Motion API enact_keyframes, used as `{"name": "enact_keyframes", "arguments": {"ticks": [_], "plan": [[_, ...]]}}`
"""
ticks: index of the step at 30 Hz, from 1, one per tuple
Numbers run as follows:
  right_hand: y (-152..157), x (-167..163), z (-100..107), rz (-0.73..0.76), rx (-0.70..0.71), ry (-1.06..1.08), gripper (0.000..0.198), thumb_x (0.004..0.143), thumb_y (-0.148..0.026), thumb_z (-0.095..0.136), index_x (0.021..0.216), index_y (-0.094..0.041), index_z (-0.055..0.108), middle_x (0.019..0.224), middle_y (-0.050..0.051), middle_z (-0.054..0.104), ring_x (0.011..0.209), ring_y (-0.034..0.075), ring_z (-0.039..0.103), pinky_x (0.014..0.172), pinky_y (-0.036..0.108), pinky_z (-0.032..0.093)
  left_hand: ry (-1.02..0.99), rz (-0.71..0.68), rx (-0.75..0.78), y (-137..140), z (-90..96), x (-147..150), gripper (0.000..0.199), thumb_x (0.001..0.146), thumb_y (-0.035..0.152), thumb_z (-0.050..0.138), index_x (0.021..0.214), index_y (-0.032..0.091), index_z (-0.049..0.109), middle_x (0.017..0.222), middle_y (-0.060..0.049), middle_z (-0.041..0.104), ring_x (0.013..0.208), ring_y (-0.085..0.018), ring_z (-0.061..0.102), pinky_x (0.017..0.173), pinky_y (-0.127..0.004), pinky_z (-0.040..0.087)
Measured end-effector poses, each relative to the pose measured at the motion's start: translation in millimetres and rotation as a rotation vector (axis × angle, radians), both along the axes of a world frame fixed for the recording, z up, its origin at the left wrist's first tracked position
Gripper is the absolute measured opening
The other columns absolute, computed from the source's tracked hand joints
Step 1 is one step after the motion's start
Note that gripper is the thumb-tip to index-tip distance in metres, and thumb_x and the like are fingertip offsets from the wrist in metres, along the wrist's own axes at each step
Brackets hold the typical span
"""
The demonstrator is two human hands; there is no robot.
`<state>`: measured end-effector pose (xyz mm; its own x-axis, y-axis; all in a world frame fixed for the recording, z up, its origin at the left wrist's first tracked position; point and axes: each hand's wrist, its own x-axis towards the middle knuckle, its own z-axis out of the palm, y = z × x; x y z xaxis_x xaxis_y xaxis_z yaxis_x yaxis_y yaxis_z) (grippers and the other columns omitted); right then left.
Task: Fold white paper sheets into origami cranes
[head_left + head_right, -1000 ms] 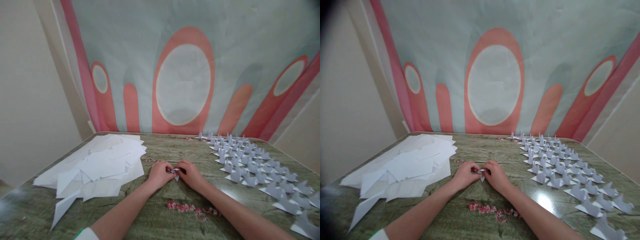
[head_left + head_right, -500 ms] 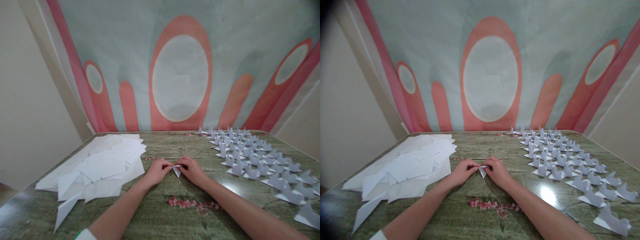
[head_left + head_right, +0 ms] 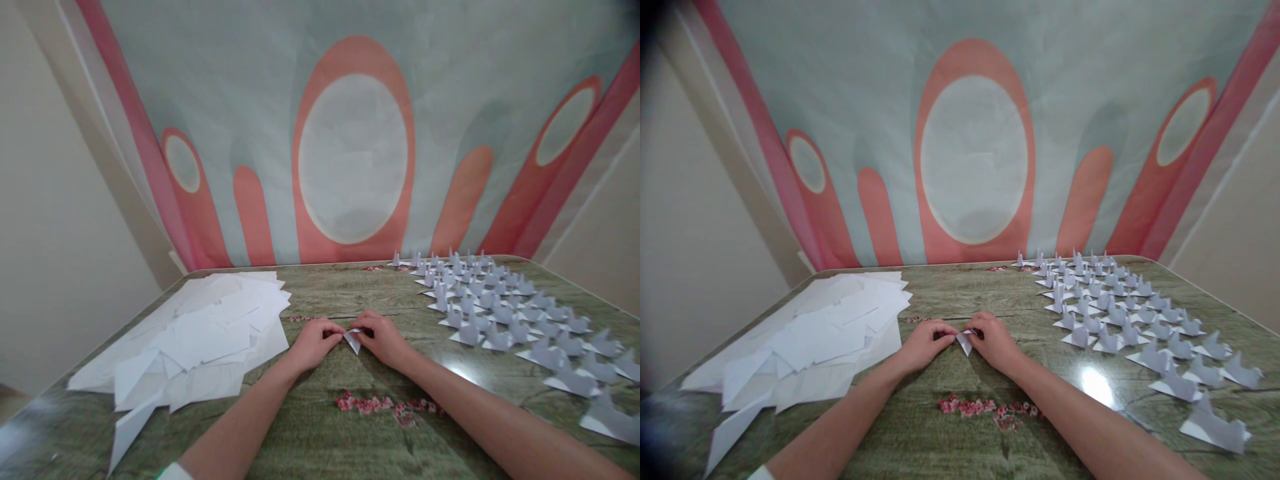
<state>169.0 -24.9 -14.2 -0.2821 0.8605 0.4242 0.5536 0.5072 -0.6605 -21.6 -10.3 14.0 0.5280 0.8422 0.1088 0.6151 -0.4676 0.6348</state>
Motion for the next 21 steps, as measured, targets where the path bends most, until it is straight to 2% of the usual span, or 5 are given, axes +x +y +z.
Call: {"name": "enact_keyframes", "arguments": {"ticks": [21], "plan": [[1.8,0.4,-2.2,0.003,-0.011,0.017,0.017,0.074,-0.010,0.057,0.081,-0.020,0.069,0.075,0.002,0.062,0.072,0.015,0.056,0.067,0.026,0.043,-0.031,0.056,0.065,5.6,-11.2,7.0,0.021,0.078,0.032,0.057,0.084,0.019,0.071,0.072,-0.002,0.063,0.070,-0.016,0.056,0.065,-0.025,0.039]]}}
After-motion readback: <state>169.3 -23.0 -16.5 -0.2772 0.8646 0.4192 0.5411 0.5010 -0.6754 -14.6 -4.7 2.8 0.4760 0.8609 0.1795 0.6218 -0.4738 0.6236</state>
